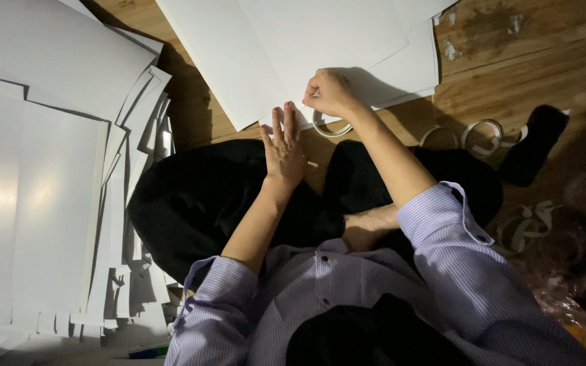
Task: The person applies adhesive tape to the edges of large white paper sheets by hand while sitting on a wooden floor. They peel tape from a roll, stick it along the borders of the paper, and move each sheet to a growing stack.
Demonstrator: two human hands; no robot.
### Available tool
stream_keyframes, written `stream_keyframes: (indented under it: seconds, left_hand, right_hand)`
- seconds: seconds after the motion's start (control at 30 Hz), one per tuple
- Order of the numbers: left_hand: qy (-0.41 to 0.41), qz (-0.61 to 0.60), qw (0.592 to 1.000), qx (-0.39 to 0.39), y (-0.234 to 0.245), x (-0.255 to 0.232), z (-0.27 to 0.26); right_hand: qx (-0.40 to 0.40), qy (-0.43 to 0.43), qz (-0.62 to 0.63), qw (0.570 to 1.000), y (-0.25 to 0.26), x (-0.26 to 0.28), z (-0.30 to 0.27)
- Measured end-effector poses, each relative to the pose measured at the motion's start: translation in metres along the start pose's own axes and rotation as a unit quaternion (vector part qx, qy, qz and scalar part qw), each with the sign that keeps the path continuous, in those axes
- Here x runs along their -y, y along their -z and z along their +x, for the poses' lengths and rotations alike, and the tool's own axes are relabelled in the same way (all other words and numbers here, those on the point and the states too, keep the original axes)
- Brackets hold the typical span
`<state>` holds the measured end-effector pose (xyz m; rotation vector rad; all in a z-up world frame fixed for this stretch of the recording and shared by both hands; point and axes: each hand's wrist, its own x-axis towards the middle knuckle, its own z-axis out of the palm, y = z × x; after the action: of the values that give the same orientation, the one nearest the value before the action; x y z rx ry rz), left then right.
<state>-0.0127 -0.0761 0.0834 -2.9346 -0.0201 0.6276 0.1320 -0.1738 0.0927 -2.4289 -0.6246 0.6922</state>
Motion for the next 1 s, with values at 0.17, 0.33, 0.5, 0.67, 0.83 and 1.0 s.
stream_keyframes:
  seconds: [0.17, 0.33, 0.5, 0.67, 0.83, 1.0]
  left_hand:
    - [-0.006, -0.011, 1.0, -0.019, 0.02, 0.006, -0.008]
    - [-0.008, -0.01, 1.0, -0.025, -0.005, 0.0, 0.002]
    - [-0.018, -0.03, 0.999, -0.017, 0.003, 0.003, -0.002]
    - [-0.019, -0.011, 0.999, -0.032, 0.002, 0.001, 0.003]
    - [-0.034, -0.007, 0.999, -0.004, 0.018, 0.005, 0.005]
    - [-0.034, -0.007, 0.999, 0.013, 0.019, 0.008, 0.01]
  right_hand:
    - [-0.008, 0.004, -0.012, 1.0, -0.007, -0.008, 0.003]
    - [-0.01, 0.006, -0.014, 1.0, -0.003, 0.0, 0.0]
    - [-0.025, 0.007, -0.022, 0.999, -0.015, -0.014, 0.005]
    - [-0.051, 0.017, -0.025, 0.998, -0.015, -0.01, 0.004]
    - [-0.07, 0.018, -0.025, 0.997, -0.024, -0.014, 0.006]
    - [-0.057, -0.023, -0.071, 0.996, 0.002, 0.024, -0.013]
